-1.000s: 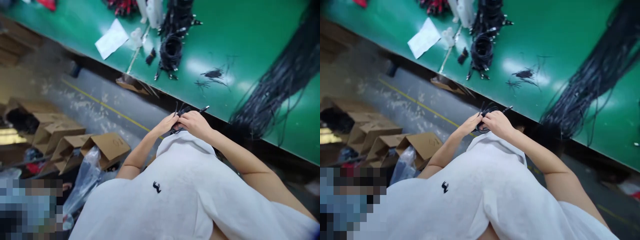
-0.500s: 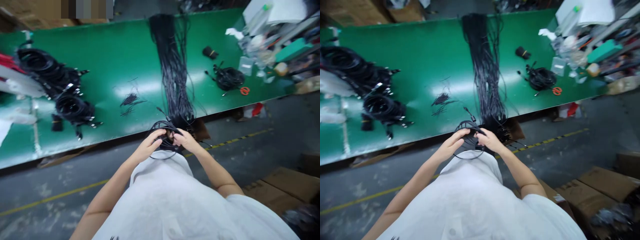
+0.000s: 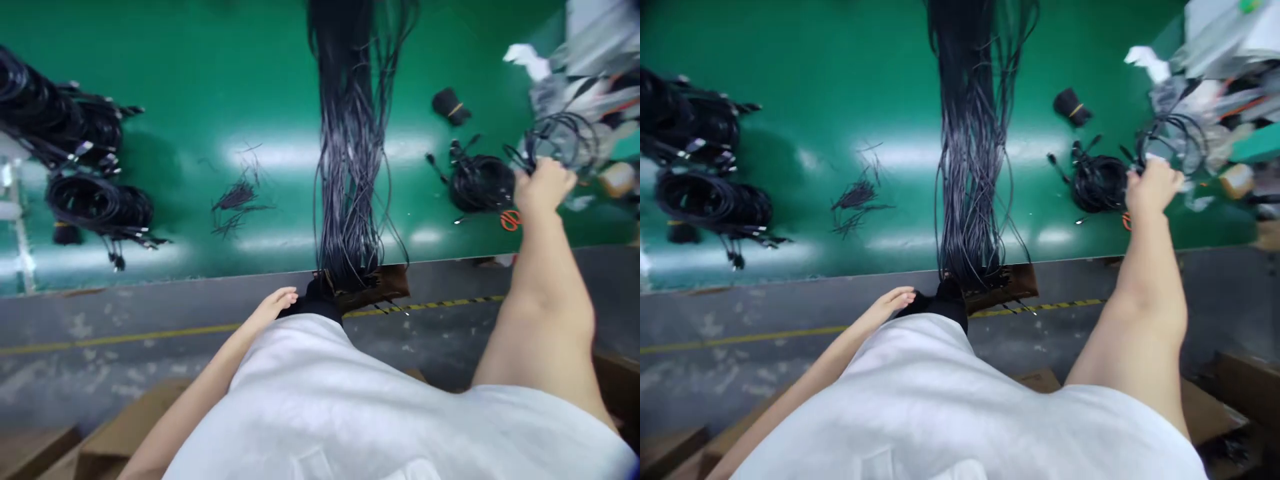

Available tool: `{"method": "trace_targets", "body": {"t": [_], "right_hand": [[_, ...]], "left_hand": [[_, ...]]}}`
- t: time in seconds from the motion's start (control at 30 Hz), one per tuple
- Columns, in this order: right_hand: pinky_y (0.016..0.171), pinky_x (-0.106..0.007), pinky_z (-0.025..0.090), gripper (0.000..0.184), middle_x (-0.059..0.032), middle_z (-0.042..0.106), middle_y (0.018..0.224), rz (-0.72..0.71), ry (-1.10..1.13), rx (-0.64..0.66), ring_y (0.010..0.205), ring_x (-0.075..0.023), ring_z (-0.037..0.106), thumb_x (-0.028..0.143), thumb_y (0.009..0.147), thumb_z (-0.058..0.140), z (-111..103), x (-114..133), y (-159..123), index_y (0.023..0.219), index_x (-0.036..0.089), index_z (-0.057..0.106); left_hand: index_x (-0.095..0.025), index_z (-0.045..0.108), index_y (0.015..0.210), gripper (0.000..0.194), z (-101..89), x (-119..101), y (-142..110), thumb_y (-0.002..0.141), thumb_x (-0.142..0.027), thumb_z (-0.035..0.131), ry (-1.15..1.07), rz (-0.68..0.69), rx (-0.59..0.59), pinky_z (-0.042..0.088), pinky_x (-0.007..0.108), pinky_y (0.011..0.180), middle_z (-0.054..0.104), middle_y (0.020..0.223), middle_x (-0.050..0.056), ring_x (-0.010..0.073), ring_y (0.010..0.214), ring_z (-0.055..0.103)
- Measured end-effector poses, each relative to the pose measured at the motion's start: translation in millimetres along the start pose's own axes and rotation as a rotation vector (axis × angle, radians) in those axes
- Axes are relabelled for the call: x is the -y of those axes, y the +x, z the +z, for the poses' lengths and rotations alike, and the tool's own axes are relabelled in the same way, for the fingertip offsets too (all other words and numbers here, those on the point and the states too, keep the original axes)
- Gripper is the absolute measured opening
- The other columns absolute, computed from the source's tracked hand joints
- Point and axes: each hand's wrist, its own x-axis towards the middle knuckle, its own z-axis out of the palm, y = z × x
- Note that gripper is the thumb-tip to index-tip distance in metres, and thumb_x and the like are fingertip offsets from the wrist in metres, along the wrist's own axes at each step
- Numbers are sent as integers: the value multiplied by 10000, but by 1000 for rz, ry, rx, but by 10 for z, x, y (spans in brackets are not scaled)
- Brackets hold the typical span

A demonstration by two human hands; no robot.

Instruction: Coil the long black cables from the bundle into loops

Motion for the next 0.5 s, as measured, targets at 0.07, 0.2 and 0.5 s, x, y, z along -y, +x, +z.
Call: {"method": "trace_targets", "body": {"t": [0.07,0.2,0.5], "right_hand": [[880,-445,256,509,-332,518,1316,48,-1,148,1264,-262,479,323,973,540,393,31,176,1371,6,520],[942,-525,253,638,-383,478,1329,135,47,262,1320,-310,423,362,893,644,974,61,181,1388,-18,508],[1082,-542,209,704,-400,321,1443,-112,316,140,1414,-317,299,479,977,473,522,355,-641,1423,-58,379]], "left_hand": [[-132,586,1262,602,123,49,133,789,-500,642,-38,-97,-13,482,403,1018,666,1274,173,262,1176,631],[-123,503,1372,586,427,77,475,826,-297,626,-43,-185,-47,449,409,1055,553,1421,206,271,1275,564],[-110,640,1087,260,791,164,925,838,-169,593,19,-99,38,454,411,1034,709,1100,118,211,1038,645]]}}
